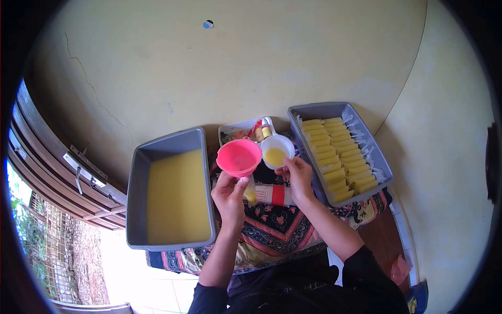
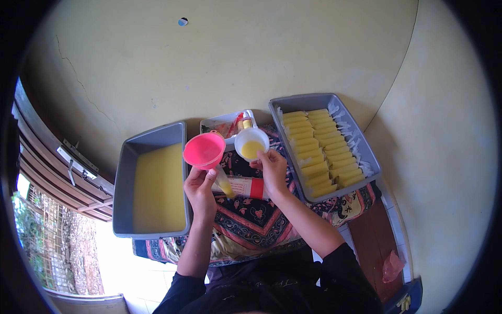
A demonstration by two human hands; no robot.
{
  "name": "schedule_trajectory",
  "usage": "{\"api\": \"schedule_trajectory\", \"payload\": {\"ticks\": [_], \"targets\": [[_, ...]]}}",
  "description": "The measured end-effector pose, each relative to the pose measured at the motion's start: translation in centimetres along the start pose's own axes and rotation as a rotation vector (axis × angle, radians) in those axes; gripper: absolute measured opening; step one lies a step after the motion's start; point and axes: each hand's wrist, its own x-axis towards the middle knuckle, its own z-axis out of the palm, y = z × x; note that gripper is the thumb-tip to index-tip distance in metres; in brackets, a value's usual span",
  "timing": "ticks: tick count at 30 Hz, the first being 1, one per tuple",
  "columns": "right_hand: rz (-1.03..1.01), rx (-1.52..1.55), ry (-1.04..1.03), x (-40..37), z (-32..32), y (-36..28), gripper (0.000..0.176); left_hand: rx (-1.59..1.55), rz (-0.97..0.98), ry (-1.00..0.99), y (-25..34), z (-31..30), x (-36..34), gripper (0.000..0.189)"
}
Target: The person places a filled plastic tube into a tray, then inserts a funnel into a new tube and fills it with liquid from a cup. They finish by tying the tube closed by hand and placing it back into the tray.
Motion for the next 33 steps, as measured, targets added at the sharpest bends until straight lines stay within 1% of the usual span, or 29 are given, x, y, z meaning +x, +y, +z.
{"api": "schedule_trajectory", "payload": {"ticks": [1, 3, 5, 8, 10, 12, 14, 15, 16, 17, 18, 19, 21, 22, 24, 26, 28, 31, 33], "targets": [[0.059, -0.048, 0.006, 0.1, -0.4, 0.8, 0.025, 0.003, 0.009, 0.021, -0.1, -0.1, 0.0, 0.019], [0.09, -0.066, 0.001, 0.3, -1.0, 2.0, 0.026, 0.01, 0.012, 0.032, -0.2, -0.2, 0.0, 0.019], [0.181, -0.155, -0.032, 0.6, -1.7, 3.0, 0.026, 0.018, 0.016, 0.045, -0.3, -0.3, 0.1, 0.019], [0.239, -0.155, -0.078, 0.9, -2.1, 3.9, 0.026, -0.005, 0.005, 0.03, -0.8, -0.5, -0.1, 0.019], [0.228, -0.201, -0.107, 1.4, -2.5, 4.1, 0.029, -0.041, -0.062, 0.036, -0.6, -0.4, -0.3, 0.022], [0.219, -0.245, -0.136, 1.7, -3.2, 3.9, 0.031, -0.047, -0.085, 0.035, -0.6, -0.3, -0.3, 0.023], [-0.099, -0.825, -0.056, 1.8, -4.0, 3.6, 0.026, -0.05, -0.11, 0.033, -0.7, -0.4, -0.5, 0.023], [-0.1, -0.823, -0.058, 1.3, -3.4, 2.7, 0.026, -0.036, -0.105, 0.012, -0.9, -0.5, -0.5, 0.023], [-0.289, -0.766, -0.058, 0.2, -2.3, 1.0, 0.023, -0.022, -0.101, -0.008, -1.0, -0.5, -0.4, 0.023], [-0.476, -0.705, -0.058, -0.6, -1.6, -0.2, 0.025, -0.022, -0.101, -0.006, -1.0, -0.5, -0.4, 0.023], [-0.542, -0.611, -0.15, -0.7, -1.5, -0.6, 0.037, -0.003, -0.111, -0.037, -1.1, -0.5, -0.4, 0.022], [-0.539, -0.611, -0.147, -1.3, -0.5, -1.9, 0.037, 0.017, -0.122, -0.07, -1.2, -0.4, -0.4, 0.022], [-0.688, -0.453, -0.286, -3.0, 2.2, -5.2, 0.037, 0.031, -0.145, -0.098, -0.9, 0.1, -0.4, 0.022], [-0.687, -0.453, -0.281, -3.1, 2.6, -6.3, 0.037, 0.043, -0.161, -0.123, -0.8, 0.4, -0.4, 0.022], [-0.779, -0.684, -0.449, -3.1, 2.9, -7.7, 0.034, 0.046, -0.164, -0.138, -0.8, 0.7, -0.4, 0.022], [-0.754, -0.649, -0.448, -2.2, 2.1, -6.6, 0.031, 0.048, -0.164, -0.148, -0.8, 1.0, -0.3, 0.021], [-0.727, -0.609, -0.449, -1.8, 1.8, -6.2, 0.028, 0.05, -0.195, -0.089, -0.7, 1.2, -0.3, 0.021], [-0.72, -0.509, -0.404, -1.6, 1.7, -5.9, 0.025, 0.076, -0.214, -0.026, -0.9, 0.7, -0.2, 0.018], [-0.665, -0.323, -0.243, -1.4, 1.6, -5.1, 0.021, 0.064, -0.183, 0.0, -1.0, 0.4, -0.1, 0.015]]}}
